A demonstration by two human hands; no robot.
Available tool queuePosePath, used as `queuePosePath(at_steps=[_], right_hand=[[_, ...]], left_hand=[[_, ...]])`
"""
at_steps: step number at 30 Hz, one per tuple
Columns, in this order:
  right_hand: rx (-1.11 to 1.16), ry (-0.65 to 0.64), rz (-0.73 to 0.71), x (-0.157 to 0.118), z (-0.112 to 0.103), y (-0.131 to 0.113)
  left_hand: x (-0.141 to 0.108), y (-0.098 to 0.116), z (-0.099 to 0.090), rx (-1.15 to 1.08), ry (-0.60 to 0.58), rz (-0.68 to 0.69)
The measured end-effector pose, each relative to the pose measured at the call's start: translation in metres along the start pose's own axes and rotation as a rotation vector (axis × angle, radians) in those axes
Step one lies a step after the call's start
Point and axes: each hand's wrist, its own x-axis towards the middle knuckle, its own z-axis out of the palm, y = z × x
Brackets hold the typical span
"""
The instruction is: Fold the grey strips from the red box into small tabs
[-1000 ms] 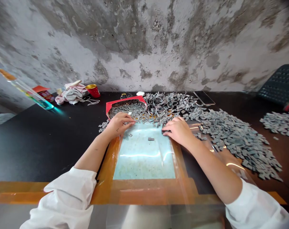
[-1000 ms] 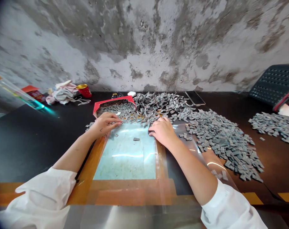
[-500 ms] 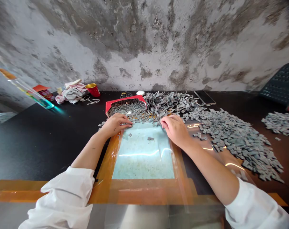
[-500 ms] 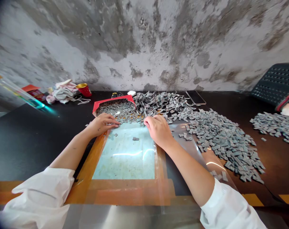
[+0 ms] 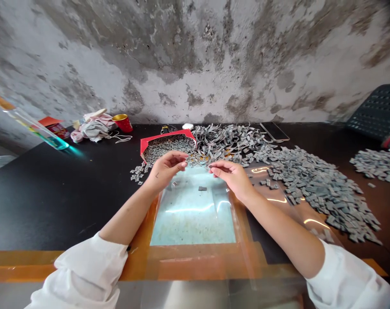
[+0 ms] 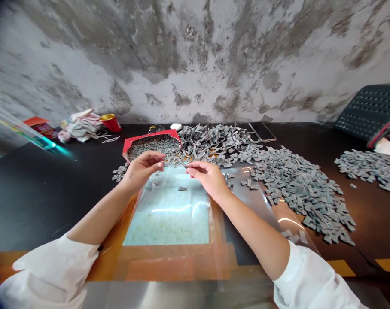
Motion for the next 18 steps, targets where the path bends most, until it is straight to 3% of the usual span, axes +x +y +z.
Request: queuePosePath(at_steps=[4, 8, 18], right_hand=[[0.091, -0.032, 0.068, -0.004, 0.005, -0.008], [0.164, -0.079, 0.124, -0.009, 0.012, -0.014], [0.069, -0.128, 0.031, -0.012, 0.016, -0.012]], left_hand=[[-0.015, 0.006, 0.036, -0.43, -0.058, -0.23], [-0.023, 0.011, 0.05, -0.64, -0.096, -0.411], [-0.025, 0.014, 0.053, -0.671, -0.13, -0.433]])
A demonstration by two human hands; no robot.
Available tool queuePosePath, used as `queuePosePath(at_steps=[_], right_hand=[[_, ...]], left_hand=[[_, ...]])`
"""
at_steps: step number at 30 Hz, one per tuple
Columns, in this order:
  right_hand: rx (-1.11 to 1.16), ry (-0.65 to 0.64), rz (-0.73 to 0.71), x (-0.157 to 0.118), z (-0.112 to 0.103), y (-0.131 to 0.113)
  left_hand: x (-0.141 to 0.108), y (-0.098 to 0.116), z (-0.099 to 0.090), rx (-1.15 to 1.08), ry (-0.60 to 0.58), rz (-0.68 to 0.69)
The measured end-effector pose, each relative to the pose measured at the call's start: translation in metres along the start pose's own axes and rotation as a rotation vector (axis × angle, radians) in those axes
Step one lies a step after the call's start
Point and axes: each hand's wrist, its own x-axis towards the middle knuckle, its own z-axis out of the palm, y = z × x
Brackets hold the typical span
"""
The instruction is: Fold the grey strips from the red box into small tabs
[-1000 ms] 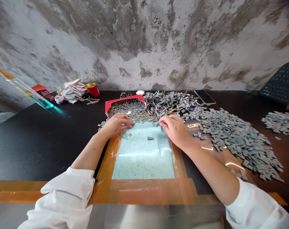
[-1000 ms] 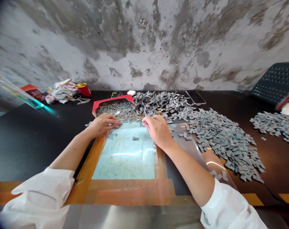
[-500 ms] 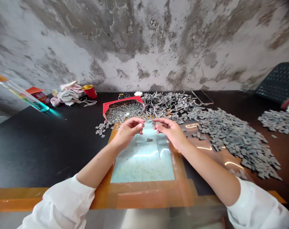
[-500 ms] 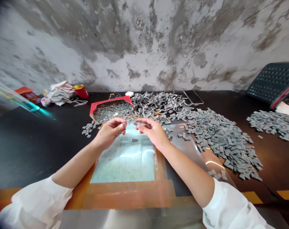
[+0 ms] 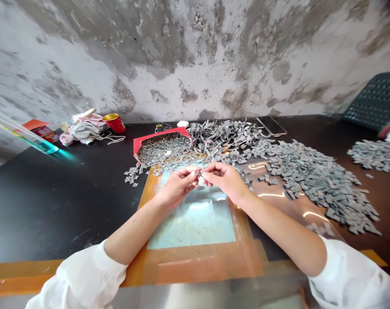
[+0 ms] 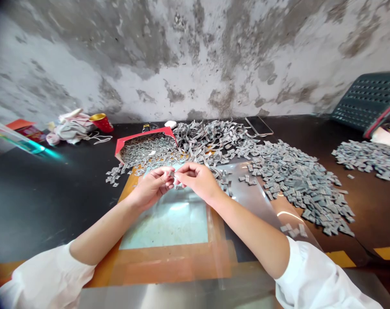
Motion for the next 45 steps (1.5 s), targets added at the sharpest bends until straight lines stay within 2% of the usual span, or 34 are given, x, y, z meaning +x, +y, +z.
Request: queuePosePath(at_steps=[3, 6, 10, 13, 17, 21, 25, 29, 32, 37, 40, 45], right_hand=[[-0.086, 0.006, -0.041, -0.001, -0.002, 0.0], [-0.152, 0.015, -0.067, -0.002, -0.002, 0.0], [-0.196, 0.048, -0.07, -0.001, -0.003, 0.001], [-0.235, 0.056, -0.095, -0.001, -0.004, 0.002], [-0.404, 0.098, -0.194, -0.004, -0.004, 0.0], [-0.699, 0.125, -0.382, -0.007, -0.005, 0.002], [-0.954, 0.134, -0.562, -0.007, -0.008, 0.007], [-1.039, 0.138, -0.654, -0.005, -0.012, 0.009], [-1.008, 0.178, -0.656, -0.003, -0.014, 0.006], [-0.937, 0.184, -0.656, -0.001, -0.013, 0.001], [-0.902, 0.137, -0.661, -0.001, -0.011, 0.0], [-0.897, 0.113, -0.629, -0.002, -0.01, 0.003]], left_hand=[[0.002, -0.001, -0.002, 0.089, 0.038, 0.041], [0.002, -0.001, -0.005, 0.271, 0.075, 0.115], [-0.001, 0.001, -0.004, 0.588, 0.239, 0.255], [-0.003, 0.003, -0.002, 0.667, 0.289, 0.338], [-0.002, 0.003, -0.001, 0.607, 0.276, 0.238], [-0.001, 0.002, 0.001, 0.561, 0.206, 0.162], [-0.005, 0.003, 0.003, 0.683, 0.202, 0.175], [-0.007, 0.005, 0.001, 0.838, 0.285, 0.234], [-0.005, 0.006, -0.002, 0.699, 0.263, 0.234], [-0.001, 0.005, -0.005, 0.376, 0.096, 0.225], [0.0, 0.002, -0.007, 0.343, 0.021, 0.245], [0.001, 0.004, -0.01, 0.432, -0.008, 0.262]])
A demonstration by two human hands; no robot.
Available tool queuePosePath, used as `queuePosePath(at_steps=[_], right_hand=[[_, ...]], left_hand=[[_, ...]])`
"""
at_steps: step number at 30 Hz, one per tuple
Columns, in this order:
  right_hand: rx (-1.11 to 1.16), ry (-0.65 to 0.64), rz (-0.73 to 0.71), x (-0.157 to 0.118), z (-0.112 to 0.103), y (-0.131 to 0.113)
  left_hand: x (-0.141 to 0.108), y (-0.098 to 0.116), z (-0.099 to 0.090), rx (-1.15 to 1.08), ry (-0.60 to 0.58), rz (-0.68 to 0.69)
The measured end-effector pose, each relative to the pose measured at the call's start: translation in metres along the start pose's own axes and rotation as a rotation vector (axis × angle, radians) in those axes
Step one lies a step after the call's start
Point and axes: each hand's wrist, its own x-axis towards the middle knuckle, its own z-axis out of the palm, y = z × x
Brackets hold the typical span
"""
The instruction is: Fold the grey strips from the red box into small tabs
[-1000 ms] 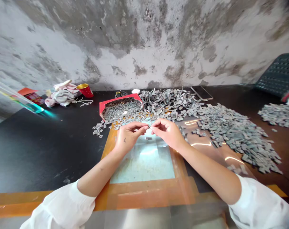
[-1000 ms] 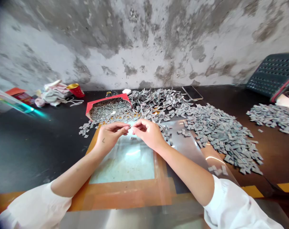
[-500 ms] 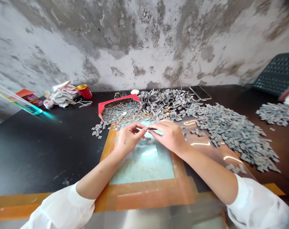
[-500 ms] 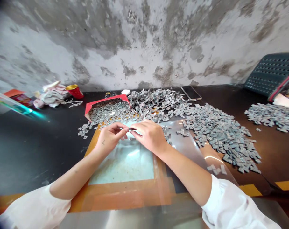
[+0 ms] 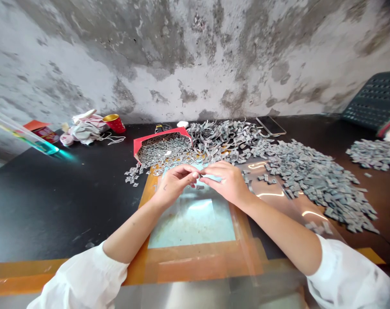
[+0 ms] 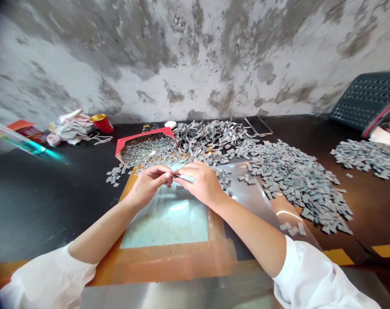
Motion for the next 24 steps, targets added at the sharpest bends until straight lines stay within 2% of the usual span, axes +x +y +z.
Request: queuePosePath(at_steps=[6, 12, 18, 24], right_hand=[[-0.005, 0.035, -0.015, 0.0, 0.0, 0.002], [-0.011, 0.032, -0.031, -0.001, 0.0, 0.003], [0.013, 0.004, -0.005, -0.002, 0.0, 0.001], [-0.069, 0.031, 0.032, -0.001, -0.002, 0.001]], left_hand=[[0.001, 0.009, -0.006, 0.077, -0.065, -0.082], [0.001, 0.011, -0.004, 0.092, -0.064, -0.21], [0.0, 0.008, 0.0, 0.001, 0.006, -0.228], [0.002, 0.0, -0.002, -0.064, 0.006, -0.177]])
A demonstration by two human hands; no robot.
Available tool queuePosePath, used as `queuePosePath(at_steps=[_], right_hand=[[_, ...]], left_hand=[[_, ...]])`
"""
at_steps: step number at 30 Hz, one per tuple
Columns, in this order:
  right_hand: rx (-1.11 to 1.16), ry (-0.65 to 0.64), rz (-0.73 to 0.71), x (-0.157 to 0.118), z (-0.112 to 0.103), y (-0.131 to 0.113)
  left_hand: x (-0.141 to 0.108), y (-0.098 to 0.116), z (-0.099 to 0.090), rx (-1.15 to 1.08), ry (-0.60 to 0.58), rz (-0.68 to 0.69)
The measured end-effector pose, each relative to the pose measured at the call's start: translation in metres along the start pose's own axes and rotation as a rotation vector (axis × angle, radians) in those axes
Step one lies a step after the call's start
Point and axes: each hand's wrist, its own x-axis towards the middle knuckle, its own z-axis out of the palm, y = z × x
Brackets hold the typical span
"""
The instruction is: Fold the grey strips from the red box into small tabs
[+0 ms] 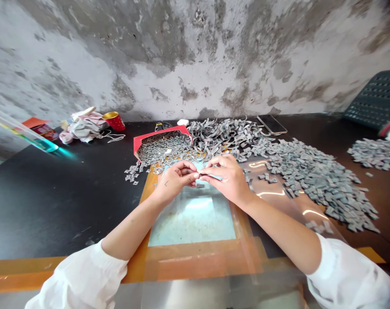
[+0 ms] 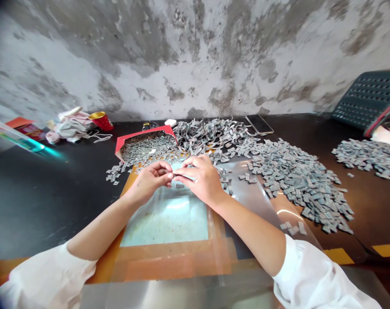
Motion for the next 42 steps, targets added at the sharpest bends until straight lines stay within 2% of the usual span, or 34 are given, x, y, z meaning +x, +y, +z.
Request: queuePosePath(at_steps=[4, 8, 10, 14, 17, 20, 23, 26, 29, 32, 35, 39, 42], right_hand=[[-0.014, -0.024, 0.003, 0.0, 0.001, -0.001], [0.103, -0.073, 0.042, 0.0, 0.002, -0.003], [0.214, -0.082, 0.132, 0.001, 0.003, -0.004], [0.529, -0.113, 0.411, 0.002, 0.006, -0.003], [0.767, -0.123, 0.57, 0.004, 0.009, -0.001], [0.927, -0.149, 0.68, 0.005, 0.01, -0.001], [0.965, -0.124, 0.74, 0.005, 0.01, 0.001], [0.927, -0.104, 0.734, 0.004, 0.01, 0.004], [0.859, -0.128, 0.664, 0.004, 0.01, 0.006], [0.778, -0.154, 0.582, 0.005, 0.01, 0.006], [0.675, -0.166, 0.513, 0.005, 0.009, 0.006], [0.544, -0.19, 0.421, 0.003, 0.007, 0.004], [0.528, -0.195, 0.415, 0.002, 0.006, 0.002]], left_hand=[[0.001, -0.002, -0.001, 0.067, 0.011, 0.086], [-0.001, -0.001, 0.001, 0.154, 0.027, 0.176], [-0.001, -0.002, 0.001, 0.179, 0.047, 0.198], [-0.002, -0.002, 0.001, 0.213, 0.04, 0.213], [-0.006, 0.001, 0.002, 0.384, 0.061, 0.285], [-0.011, 0.006, 0.004, 0.599, 0.087, 0.4], [-0.015, 0.011, 0.006, 0.709, 0.093, 0.49], [-0.014, 0.012, 0.005, 0.782, 0.115, 0.52], [-0.009, 0.011, 0.004, 0.682, 0.081, 0.478], [-0.004, 0.006, 0.001, 0.506, 0.002, 0.31], [-0.001, 0.001, -0.003, 0.447, -0.035, 0.132], [0.0, -0.003, -0.004, 0.428, -0.034, 0.132], [0.0, -0.005, -0.001, 0.291, -0.023, 0.123]])
